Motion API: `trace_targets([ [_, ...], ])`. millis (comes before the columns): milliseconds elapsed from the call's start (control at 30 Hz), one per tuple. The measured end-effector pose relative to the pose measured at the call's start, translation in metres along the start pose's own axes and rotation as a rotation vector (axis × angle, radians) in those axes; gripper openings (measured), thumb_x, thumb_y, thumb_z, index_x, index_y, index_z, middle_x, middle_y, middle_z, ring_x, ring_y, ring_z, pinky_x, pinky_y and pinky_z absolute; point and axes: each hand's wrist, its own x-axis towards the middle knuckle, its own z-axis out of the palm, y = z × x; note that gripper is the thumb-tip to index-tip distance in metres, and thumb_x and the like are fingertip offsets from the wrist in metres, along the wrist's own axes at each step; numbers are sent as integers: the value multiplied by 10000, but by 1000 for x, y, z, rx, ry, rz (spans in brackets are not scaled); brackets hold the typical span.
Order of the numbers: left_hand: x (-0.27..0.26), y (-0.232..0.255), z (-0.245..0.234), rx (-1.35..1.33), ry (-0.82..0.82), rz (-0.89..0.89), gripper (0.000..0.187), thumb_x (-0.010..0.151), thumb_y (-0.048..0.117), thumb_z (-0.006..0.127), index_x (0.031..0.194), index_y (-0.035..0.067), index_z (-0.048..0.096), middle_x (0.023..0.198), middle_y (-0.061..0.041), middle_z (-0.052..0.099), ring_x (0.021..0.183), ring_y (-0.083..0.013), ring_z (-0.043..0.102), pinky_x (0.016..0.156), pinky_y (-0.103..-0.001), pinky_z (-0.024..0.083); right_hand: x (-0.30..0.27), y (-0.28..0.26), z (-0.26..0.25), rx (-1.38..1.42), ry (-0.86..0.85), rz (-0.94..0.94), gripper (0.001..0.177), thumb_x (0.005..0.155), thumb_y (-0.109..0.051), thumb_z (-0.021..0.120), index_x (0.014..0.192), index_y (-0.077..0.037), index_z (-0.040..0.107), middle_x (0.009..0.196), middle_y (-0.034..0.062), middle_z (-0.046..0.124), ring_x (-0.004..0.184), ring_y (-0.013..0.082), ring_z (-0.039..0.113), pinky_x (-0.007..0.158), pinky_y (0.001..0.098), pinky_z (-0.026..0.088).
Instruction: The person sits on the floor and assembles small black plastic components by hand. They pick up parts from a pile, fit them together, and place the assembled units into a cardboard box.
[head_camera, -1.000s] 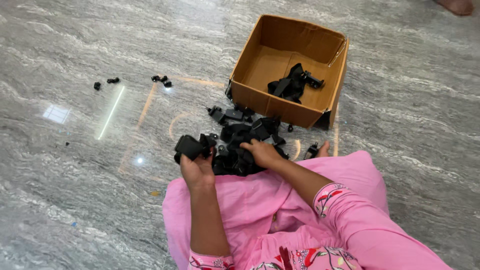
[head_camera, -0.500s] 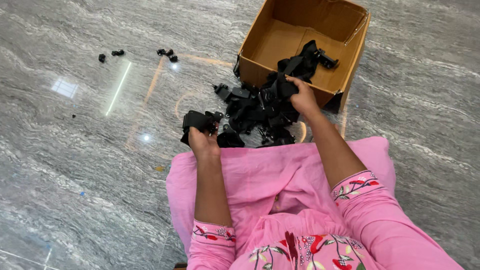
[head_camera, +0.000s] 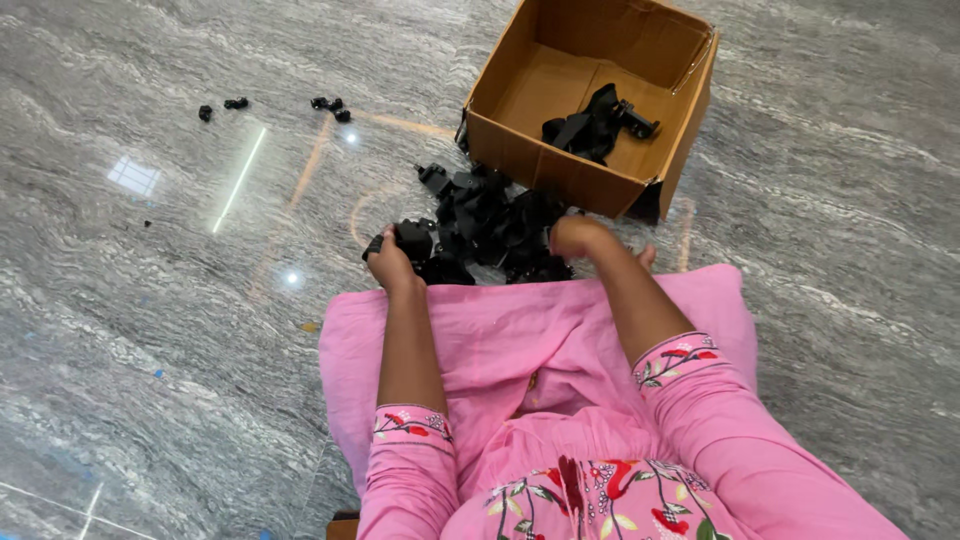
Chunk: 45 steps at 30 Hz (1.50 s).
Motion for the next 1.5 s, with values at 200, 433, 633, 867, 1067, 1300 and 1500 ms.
trace_targets([
  [200, 12, -25, -5, 747, -11, 21, 385, 962, 264, 697, 1062, -107, 707, 1088, -227, 733, 930, -292, 690, 863, -389, 523, -16, -60, 36, -66, -408, 13, 325, 740, -129, 690, 1007, 5, 818, 998, 172, 790, 870, 296, 751, 766, 471, 599],
  [433, 1, -42, 10, 763, -464, -409, 285, 966, 366, 643, 1130, 181, 786, 1182, -152, 681, 1094, -324, 618, 869, -484, 485, -26, -59, 19, 94, -55, 57, 475, 864, -261, 711, 1316, -121, 669, 1253, 158, 698, 1149, 348, 667, 960, 466, 545],
  [633, -4, -59, 10, 706, -622, -332, 337, 974, 398, 626, 1193, 173, 748, 1204, -83, 661, 1056, -244, 632, 890, -449, 524, -56, -63, 1, 195, 146, 76, 503, 887, -348, 717, 1364, -200, 652, 1279, 146, 690, 1191, 355, 652, 1013, 456, 518],
  [867, -18, -56, 17, 455, -534, -65, 434, 1007, 347, 634, 1374, 116, 645, 1198, -122, 692, 989, -226, 653, 840, -362, 534, -77, -78, 13, 167, 48, -35, 511, 877, -384, 728, 1354, -218, 658, 1264, 126, 709, 1169, 337, 663, 1011, 438, 517],
  [1067, -49, -26, 14, 303, -420, -237, 803, 851, 163, 779, 1516, 193, 330, 1221, -91, 641, 976, -218, 656, 741, -426, 547, -100, -100, 12, 128, 18, -46, 532, 863, -364, 729, 1371, -229, 643, 1234, 133, 715, 1127, 335, 683, 971, 445, 533],
  [1300, -96, -17, 35, 149, -342, -37, 783, 796, -49, 721, 1484, 146, 403, 1236, -103, 631, 939, -195, 649, 729, -316, 537, -109, -118, 24, 203, 29, -160, 496, 890, -325, 673, 1373, -213, 650, 1152, 162, 745, 1032, 344, 722, 899, 448, 556],
  [1500, -70, -39, 27, 50, -393, 515, 577, 911, -60, 713, 1443, 43, 512, 1369, -112, 614, 1204, -185, 627, 1018, -293, 494, -110, -112, 33, 27, -58, -129, 393, 944, -382, 661, 1232, -124, 730, 1118, 163, 747, 1026, 360, 702, 884, 465, 546],
])
